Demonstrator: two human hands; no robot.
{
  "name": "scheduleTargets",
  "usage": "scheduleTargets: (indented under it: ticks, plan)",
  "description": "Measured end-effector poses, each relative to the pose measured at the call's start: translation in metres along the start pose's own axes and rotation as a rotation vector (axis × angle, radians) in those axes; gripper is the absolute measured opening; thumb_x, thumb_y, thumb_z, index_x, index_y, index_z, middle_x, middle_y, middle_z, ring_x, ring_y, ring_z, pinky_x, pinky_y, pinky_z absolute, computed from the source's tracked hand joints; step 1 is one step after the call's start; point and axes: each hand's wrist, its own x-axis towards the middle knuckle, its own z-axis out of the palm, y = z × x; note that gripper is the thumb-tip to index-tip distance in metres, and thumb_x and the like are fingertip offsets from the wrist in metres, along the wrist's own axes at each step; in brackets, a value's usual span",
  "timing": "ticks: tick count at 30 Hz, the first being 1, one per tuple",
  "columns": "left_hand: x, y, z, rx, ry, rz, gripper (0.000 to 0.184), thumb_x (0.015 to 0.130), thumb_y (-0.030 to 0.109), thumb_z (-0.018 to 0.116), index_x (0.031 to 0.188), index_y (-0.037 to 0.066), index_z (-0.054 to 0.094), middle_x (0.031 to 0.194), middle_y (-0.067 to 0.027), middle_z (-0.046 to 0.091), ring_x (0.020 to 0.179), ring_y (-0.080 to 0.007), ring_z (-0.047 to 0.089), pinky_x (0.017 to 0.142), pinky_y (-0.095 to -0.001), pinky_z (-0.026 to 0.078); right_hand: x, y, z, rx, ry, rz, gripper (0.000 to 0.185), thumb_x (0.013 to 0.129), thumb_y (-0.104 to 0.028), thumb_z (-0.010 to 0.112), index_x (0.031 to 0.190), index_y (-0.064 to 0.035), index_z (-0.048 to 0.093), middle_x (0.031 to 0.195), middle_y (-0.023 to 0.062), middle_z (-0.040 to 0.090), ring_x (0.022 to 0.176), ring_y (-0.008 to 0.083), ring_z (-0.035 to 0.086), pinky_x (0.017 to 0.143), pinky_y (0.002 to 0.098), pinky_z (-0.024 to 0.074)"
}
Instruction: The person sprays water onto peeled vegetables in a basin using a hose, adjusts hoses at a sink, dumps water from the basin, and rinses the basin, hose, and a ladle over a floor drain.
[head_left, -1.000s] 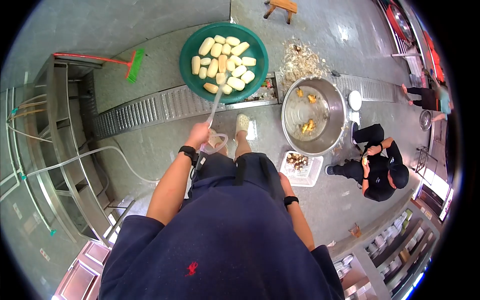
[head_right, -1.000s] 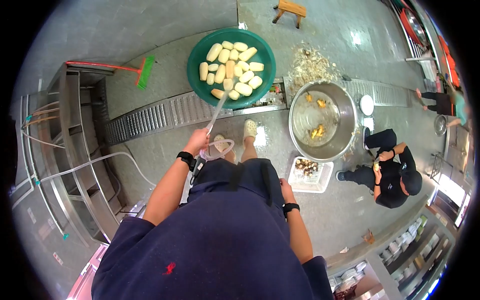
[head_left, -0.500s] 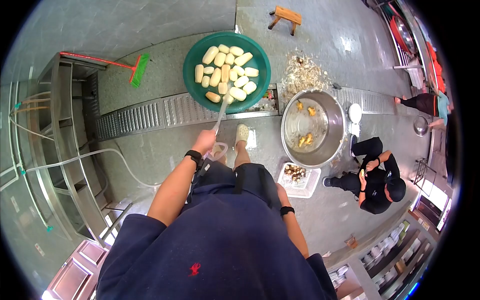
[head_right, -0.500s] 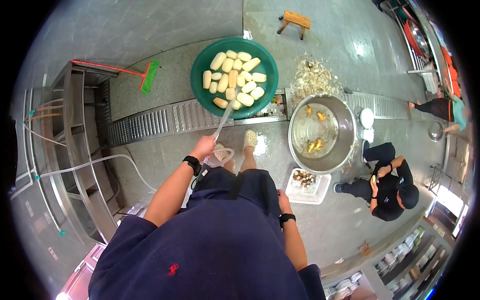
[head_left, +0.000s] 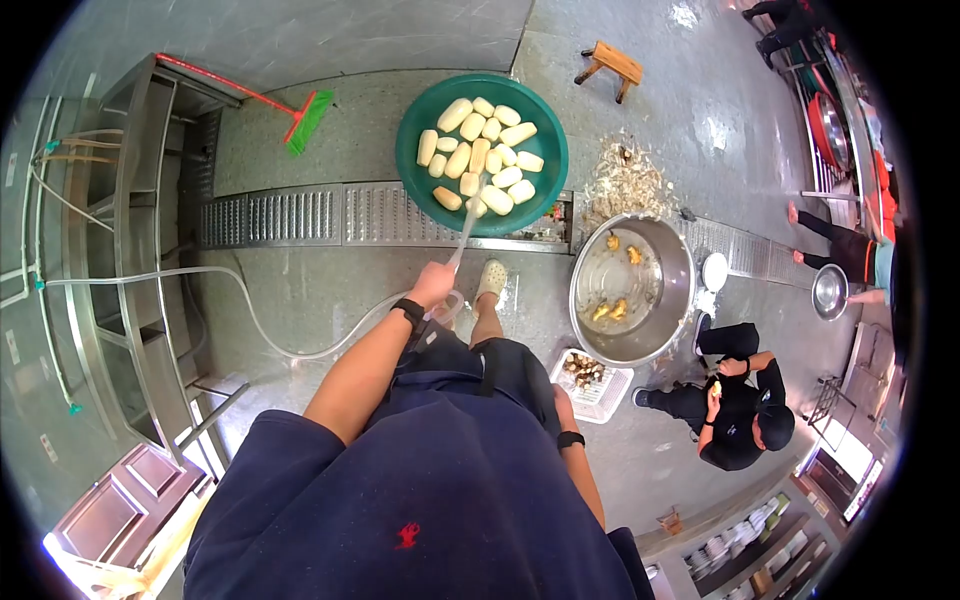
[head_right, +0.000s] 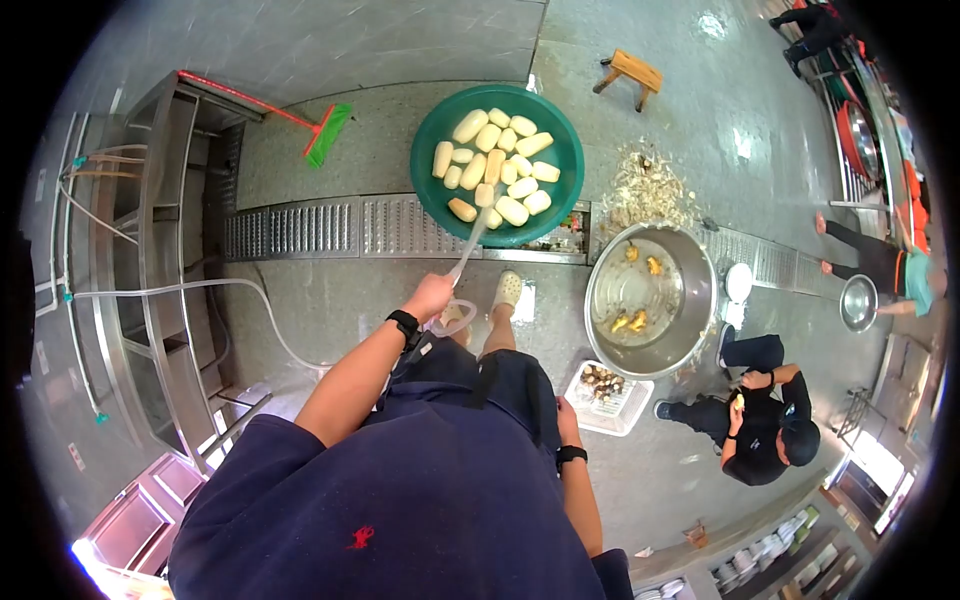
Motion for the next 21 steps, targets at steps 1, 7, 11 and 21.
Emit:
scheduleTargets:
  ticks: [1,7,11,21]
  plan:
    - [-0.003,0.001,-0.001,0.022,0.006,0.023,0.028,0.087,0.01,0.039,0.081,-0.009,0.058,0.055,-0.0173,0.052,0.039,-0.0272,0.054,0.038,-0.04,0.043,0.0,-0.001,0.0,0.001,-0.001,0.003,0.03,0.083,-0.025,0.058,0.1,-0.0001,0.06,0.088,0.0181,0.065,0.081,0.0269,0.062,0.071,0.0343,0.0466]
    - [-0.016,0.002,-0.007,0.118,0.023,0.189,0.033,0.089,0.015,0.039,0.078,-0.01,0.057,0.054,-0.0183,0.052,0.038,-0.0268,0.053,0.039,-0.0388,0.042,0.001,0.005,0.007,0.092,-0.011,0.039,0.029,0.084,-0.023,0.058,0.099,0.0006,0.06,0.087,0.0174,0.065,0.08,0.0246,0.062,0.071,0.0329,0.0467]
    - [-0.016,0.003,-0.008,-0.009,0.024,0.079,0.035,0.089,0.016,0.04,0.075,-0.01,0.058,0.051,-0.0179,0.051,0.038,-0.0272,0.053,0.039,-0.0392,0.041,-0.003,-0.005,0.005,0.078,-0.016,0.061,0.028,0.084,-0.022,0.058,0.1,0.0006,0.06,0.087,0.0173,0.066,0.08,0.0244,0.062,0.071,0.0329,0.0467]
    - [-0.015,-0.003,-0.011,0.0,-0.004,-0.079,0.047,0.089,0.034,0.043,0.078,-0.008,0.062,0.073,-0.0296,0.059,0.076,-0.0437,0.058,0.067,-0.0492,0.042,-0.005,-0.01,0.006,0.036,-0.002,0.018,0.03,0.085,-0.023,0.056,0.102,0.0013,0.06,0.09,0.0187,0.066,0.084,0.0268,0.063,0.073,0.0341,0.0471]
